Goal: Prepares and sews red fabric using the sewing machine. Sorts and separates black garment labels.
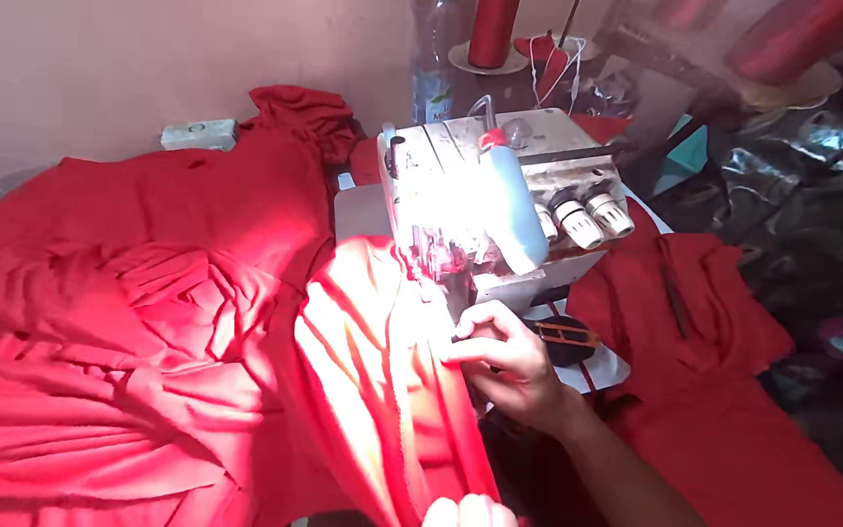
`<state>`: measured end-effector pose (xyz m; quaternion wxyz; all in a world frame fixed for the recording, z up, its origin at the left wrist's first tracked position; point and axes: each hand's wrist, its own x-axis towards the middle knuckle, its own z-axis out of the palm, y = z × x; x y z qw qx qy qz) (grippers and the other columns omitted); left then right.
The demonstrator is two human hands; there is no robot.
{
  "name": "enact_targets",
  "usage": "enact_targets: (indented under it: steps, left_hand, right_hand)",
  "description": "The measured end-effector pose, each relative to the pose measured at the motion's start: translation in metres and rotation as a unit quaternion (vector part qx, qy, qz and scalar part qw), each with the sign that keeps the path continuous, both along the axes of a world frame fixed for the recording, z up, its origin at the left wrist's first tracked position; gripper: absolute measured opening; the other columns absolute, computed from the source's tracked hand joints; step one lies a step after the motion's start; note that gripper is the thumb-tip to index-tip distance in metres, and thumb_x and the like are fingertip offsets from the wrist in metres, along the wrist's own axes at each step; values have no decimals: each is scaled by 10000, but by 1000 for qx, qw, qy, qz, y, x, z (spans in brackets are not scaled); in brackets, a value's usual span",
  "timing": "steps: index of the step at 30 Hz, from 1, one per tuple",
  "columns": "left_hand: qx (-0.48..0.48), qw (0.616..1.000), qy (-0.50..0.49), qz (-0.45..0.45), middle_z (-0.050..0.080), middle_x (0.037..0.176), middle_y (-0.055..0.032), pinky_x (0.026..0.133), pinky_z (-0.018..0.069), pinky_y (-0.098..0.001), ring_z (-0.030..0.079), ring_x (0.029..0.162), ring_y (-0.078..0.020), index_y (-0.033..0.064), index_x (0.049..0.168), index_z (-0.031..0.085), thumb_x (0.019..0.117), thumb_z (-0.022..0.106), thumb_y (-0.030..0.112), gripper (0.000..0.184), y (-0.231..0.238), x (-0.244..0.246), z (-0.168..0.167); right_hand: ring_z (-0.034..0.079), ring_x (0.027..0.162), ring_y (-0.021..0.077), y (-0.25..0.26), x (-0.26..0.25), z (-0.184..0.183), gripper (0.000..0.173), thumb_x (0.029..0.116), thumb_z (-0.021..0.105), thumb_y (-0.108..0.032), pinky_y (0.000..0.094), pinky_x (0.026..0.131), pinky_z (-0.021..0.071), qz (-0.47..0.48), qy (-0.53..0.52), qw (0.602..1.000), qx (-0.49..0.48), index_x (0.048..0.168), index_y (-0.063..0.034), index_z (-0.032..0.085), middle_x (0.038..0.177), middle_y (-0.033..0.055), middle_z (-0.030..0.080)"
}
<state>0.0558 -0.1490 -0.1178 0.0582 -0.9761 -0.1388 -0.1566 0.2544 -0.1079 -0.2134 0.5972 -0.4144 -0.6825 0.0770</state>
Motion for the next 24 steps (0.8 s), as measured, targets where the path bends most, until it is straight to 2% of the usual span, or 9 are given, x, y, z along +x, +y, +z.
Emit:
enact_targets:
  steps: [2, 4, 7, 10, 12, 15, 20, 22, 24]
  left_hand:
    - [10, 999, 3, 38, 679, 749, -94, 637, 453, -337, 619, 668, -217, -15, 888, 746, 959, 522, -27, 236, 6, 7, -1]
    - [18, 991, -97, 90, 668, 726, -55, 653, 423, -294, 591, 676, -173, 25, 831, 740, 957, 501, -23, 274, 13, 16, -16]
    - [-36, 972, -209, 103, 672, 697, -84, 614, 455, -263, 608, 634, -158, -14, 791, 744, 936, 543, -19, 248, 29, 26, -31]
    - [10, 985, -135, 107, 722, 753, -108, 680, 489, -320, 663, 693, -209, 1, 798, 745, 917, 570, 27, 214, 41, 30, -15]
    - [46, 990, -77, 107, 690, 711, -102, 659, 474, -346, 654, 688, -228, -4, 762, 723, 904, 584, 44, 205, 49, 34, -9]
    - [74, 986, -76, 126, 685, 690, -100, 619, 486, -349, 656, 641, -233, 12, 743, 707, 915, 571, 79, 229, 58, 37, -15]
    - [92, 983, -94, 131, 635, 633, -83, 687, 448, -367, 611, 618, -230, 28, 703, 679, 926, 557, 94, 262, 69, 40, -18]
    - [96, 980, -108, 136, 665, 678, -89, 720, 462, -371, 637, 668, -232, 33, 713, 680, 925, 550, 105, 260, 73, 41, -21]
    - [95, 979, -114, 142, 721, 773, -116, 740, 477, -377, 671, 736, -247, 17, 788, 718, 947, 533, 121, 265, 77, 42, -23]
  right_hand:
    - [579, 920, 3, 3, 1, 0, 96, 968, 653, -97, 98, 825, 477, 10, 11, 1000, -4, 1000, -59, 735, 1046, 109, 613]
    - [568, 917, -1, 5, 2, 0, 95, 961, 655, -89, 95, 830, 466, 20, 19, 1000, -8, 994, -55, 737, 1058, 112, 609]
    - [552, 888, -9, 7, 4, 1, 89, 957, 660, -85, 87, 812, 452, 38, 24, 999, -11, 988, -43, 732, 1062, 120, 604]
    - [546, 890, -8, 9, 7, 2, 86, 960, 657, -86, 85, 814, 445, 50, 23, 998, -12, 993, -51, 728, 1065, 115, 599]
    - [532, 891, -15, 8, 9, 2, 88, 966, 652, -87, 79, 811, 432, 61, 24, 998, -15, 1010, -68, 725, 1068, 99, 583]
    - [517, 873, -33, 7, 11, 3, 83, 973, 658, -99, 69, 794, 423, 69, 27, 997, -24, 1017, -79, 725, 1067, 81, 574]
    - [524, 866, -24, 8, 12, 5, 92, 989, 645, -106, 71, 784, 429, 64, 22, 997, -22, 1021, -50, 710, 1034, 88, 577]
    - [527, 851, -10, 9, 11, 6, 94, 986, 642, -95, 76, 777, 430, 53, 13, 998, -17, 1004, -33, 710, 1009, 101, 579]
    - [524, 831, 0, 10, 10, 8, 96, 979, 637, -87, 76, 762, 427, 40, -3, 999, -15, 990, -21, 706, 991, 112, 577]
